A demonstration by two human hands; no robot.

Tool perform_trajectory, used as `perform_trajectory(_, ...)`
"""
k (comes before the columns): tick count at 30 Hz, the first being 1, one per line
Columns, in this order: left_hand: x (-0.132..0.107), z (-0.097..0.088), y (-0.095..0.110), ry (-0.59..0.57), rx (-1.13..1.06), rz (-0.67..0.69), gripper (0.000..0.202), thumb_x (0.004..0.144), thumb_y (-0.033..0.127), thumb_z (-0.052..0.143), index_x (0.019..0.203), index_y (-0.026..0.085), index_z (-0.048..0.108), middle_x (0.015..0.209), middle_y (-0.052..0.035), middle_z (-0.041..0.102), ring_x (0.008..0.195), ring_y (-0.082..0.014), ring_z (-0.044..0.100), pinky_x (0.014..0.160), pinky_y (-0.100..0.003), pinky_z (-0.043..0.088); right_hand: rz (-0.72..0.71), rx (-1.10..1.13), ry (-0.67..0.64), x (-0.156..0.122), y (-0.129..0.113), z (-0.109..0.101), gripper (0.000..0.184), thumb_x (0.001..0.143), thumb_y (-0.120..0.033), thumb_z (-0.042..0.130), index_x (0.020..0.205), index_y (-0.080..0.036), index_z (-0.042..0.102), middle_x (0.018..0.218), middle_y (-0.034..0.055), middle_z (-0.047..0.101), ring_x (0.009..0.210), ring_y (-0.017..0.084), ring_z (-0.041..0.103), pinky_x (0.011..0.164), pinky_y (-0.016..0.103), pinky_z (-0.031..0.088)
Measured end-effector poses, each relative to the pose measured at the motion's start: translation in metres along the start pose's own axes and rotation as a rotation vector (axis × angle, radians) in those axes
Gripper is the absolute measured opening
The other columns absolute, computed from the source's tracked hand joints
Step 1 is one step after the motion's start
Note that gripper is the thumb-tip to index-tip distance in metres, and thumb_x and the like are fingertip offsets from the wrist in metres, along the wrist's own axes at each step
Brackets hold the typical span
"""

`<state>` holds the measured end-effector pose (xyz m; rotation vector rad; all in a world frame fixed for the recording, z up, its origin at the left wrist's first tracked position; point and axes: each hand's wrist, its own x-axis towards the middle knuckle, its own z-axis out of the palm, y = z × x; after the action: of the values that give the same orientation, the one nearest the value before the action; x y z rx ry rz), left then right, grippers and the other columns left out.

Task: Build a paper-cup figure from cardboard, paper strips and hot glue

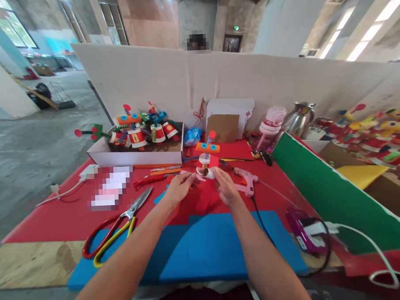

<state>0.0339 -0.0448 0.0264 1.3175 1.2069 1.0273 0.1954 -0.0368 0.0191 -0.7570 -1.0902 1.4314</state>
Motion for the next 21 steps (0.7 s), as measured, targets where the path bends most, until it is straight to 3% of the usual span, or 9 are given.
perform_trajectory(2, 0.005, 0.009, 0.002, -0.003, -0.257, -0.110, 0.038, 0.070, 0.056, 0.063, 0.074, 0.018, 0.063, 0.070, -0.0037, 0.065, 0.063, -0.0174, 0.058, 0.059, -0.028, 0.044, 0.012, -0.115, -0.061, -0.002, 0.000, -0.001, 0.043, 0.068, -0.064, 0.069, 0.075, -0.022, 0.065, 0.076, 0.0015, 0.066, 0.079, 0.019, 0.059, 0.076, 0.030, 0.046)
perform_trajectory(4, 0.006, 0.014, 0.000, 0.034, -0.366, -0.116, 0.043, 0.071, 0.060, 0.060, 0.074, 0.017, 0.062, 0.068, -0.0026, 0.062, 0.062, -0.0155, 0.056, 0.055, -0.026, 0.041, 0.037, -0.234, -0.148, -0.005, -0.002, -0.003, 0.044, 0.071, -0.064, 0.066, 0.073, -0.020, 0.062, 0.072, -0.0002, 0.061, 0.072, 0.016, 0.053, 0.070, 0.027, 0.042)
perform_trajectory(7, 0.004, 0.015, -0.004, 0.104, -0.352, -0.060, 0.048, 0.072, 0.064, 0.058, 0.071, 0.016, 0.063, 0.067, -0.0024, 0.061, 0.065, -0.0143, 0.055, 0.058, -0.025, 0.041, 0.055, -0.347, -0.275, -0.008, -0.007, -0.001, 0.046, 0.075, -0.063, 0.063, 0.067, -0.019, 0.056, 0.067, -0.0025, 0.052, 0.067, 0.013, 0.046, 0.065, 0.025, 0.037)
perform_trajectory(11, 0.000, 0.012, -0.009, 0.006, -0.377, -0.034, 0.042, 0.062, 0.053, 0.075, 0.059, 0.016, 0.054, 0.055, 0.0042, 0.050, 0.051, -0.0084, 0.044, 0.050, -0.022, 0.035, 0.099, -0.358, -0.452, -0.011, -0.010, 0.005, 0.048, 0.076, -0.065, 0.061, 0.068, -0.018, 0.056, 0.067, -0.0023, 0.051, 0.066, 0.013, 0.045, 0.063, 0.025, 0.035)
perform_trajectory(13, 0.001, 0.011, -0.012, 0.011, -0.401, -0.021, 0.040, 0.058, 0.046, 0.080, 0.059, 0.017, 0.053, 0.051, 0.0060, 0.047, 0.048, -0.0074, 0.042, 0.048, -0.021, 0.033, 0.144, -0.359, -0.497, -0.012, -0.010, 0.006, 0.046, 0.078, -0.064, 0.060, 0.070, -0.018, 0.058, 0.068, -0.0015, 0.053, 0.067, 0.014, 0.047, 0.063, 0.026, 0.036)
perform_trajectory(17, 0.005, 0.007, -0.015, 0.114, -0.373, 0.033, 0.033, 0.061, 0.042, 0.078, 0.068, 0.017, 0.058, 0.054, 0.0045, 0.053, 0.051, -0.0093, 0.047, 0.050, -0.022, 0.035, 0.110, -0.368, -0.309, -0.008, -0.009, -0.002, 0.038, 0.081, -0.058, 0.060, 0.076, -0.021, 0.063, 0.075, -0.0005, 0.058, 0.073, 0.016, 0.052, 0.070, 0.028, 0.041)
perform_trajectory(21, 0.005, 0.008, -0.016, 0.092, -0.317, 0.028, 0.030, 0.064, 0.041, 0.075, 0.067, 0.017, 0.057, 0.056, 0.0042, 0.054, 0.050, -0.0092, 0.046, 0.049, -0.022, 0.034, 0.043, -0.312, -0.103, -0.001, -0.006, -0.010, 0.030, 0.079, -0.053, 0.064, 0.082, -0.023, 0.062, 0.074, -0.0021, 0.058, 0.067, 0.014, 0.053, 0.066, 0.028, 0.046)
